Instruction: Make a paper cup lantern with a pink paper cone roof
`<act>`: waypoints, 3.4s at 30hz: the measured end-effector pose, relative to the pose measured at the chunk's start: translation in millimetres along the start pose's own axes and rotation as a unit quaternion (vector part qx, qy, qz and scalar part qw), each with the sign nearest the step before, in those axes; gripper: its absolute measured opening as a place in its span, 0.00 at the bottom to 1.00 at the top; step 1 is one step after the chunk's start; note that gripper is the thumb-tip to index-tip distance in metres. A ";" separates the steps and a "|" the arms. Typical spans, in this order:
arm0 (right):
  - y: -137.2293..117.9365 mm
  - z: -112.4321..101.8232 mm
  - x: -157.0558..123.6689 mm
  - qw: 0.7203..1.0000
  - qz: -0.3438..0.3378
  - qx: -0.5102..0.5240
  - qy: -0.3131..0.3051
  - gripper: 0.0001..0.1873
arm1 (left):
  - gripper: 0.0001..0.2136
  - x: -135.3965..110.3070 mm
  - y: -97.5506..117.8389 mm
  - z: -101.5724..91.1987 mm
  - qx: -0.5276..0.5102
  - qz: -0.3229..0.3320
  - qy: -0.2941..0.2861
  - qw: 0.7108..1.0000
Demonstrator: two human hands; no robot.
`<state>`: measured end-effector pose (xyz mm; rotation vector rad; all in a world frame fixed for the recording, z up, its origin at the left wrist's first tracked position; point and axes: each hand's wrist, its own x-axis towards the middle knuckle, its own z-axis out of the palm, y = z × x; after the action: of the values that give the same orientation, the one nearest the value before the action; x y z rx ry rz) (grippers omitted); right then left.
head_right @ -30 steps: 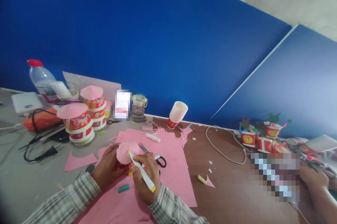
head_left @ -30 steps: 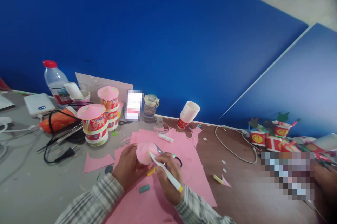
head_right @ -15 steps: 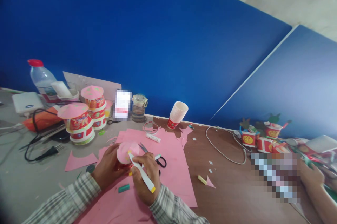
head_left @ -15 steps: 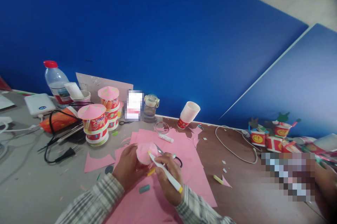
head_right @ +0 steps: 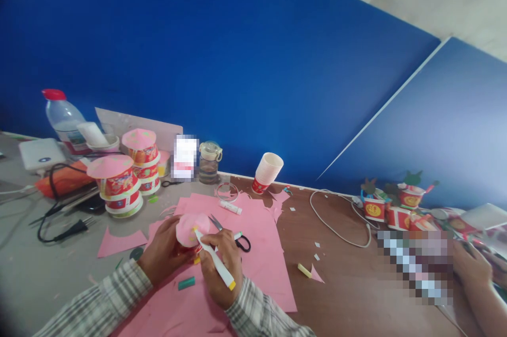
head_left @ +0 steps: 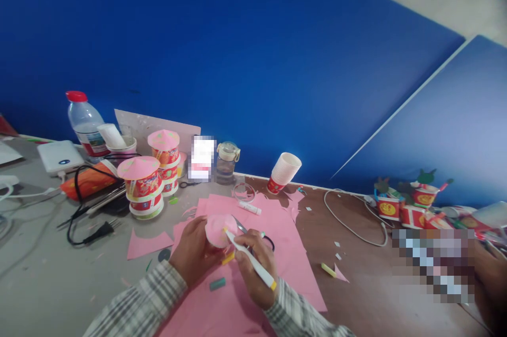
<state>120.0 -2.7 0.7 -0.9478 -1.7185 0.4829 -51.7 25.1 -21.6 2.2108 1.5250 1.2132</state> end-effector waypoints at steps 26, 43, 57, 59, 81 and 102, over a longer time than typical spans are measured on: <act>-2.3 -0.7 1.4 1.000 -0.007 -0.011 0.011 0.06 | 0.24 -0.6 -3.4 1.8 0.010 0.004 0.002 1.000; -0.3 -0.7 1.7 1.000 -0.005 -0.002 0.003 0.05 | 0.24 -0.4 -2.8 1.3 0.012 0.010 0.006 1.000; 0.3 -1.2 1.4 1.000 -0.013 -0.009 0.006 0.06 | 0.23 0.1 -0.1 -0.4 0.006 0.012 0.013 1.000; 0.8 -0.7 1.7 1.000 -0.010 -0.009 0.005 0.06 | 0.23 -0.1 -1.1 0.1 0.007 0.012 0.010 1.000; -0.5 -3.2 0.0 1.000 -0.009 0.001 0.009 0.06 | 0.24 -1.2 -3.0 1.6 0.002 0.005 0.008 1.000; -5.2 -1.2 1.2 1.000 -0.012 0.016 -0.010 0.05 | 0.22 1.1 0.6 -1.0 0.004 0.005 -0.003 1.000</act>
<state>119.1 -5.0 5.6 -0.9018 -1.7327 0.5037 -51.8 25.5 -20.1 2.2277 1.5210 1.2056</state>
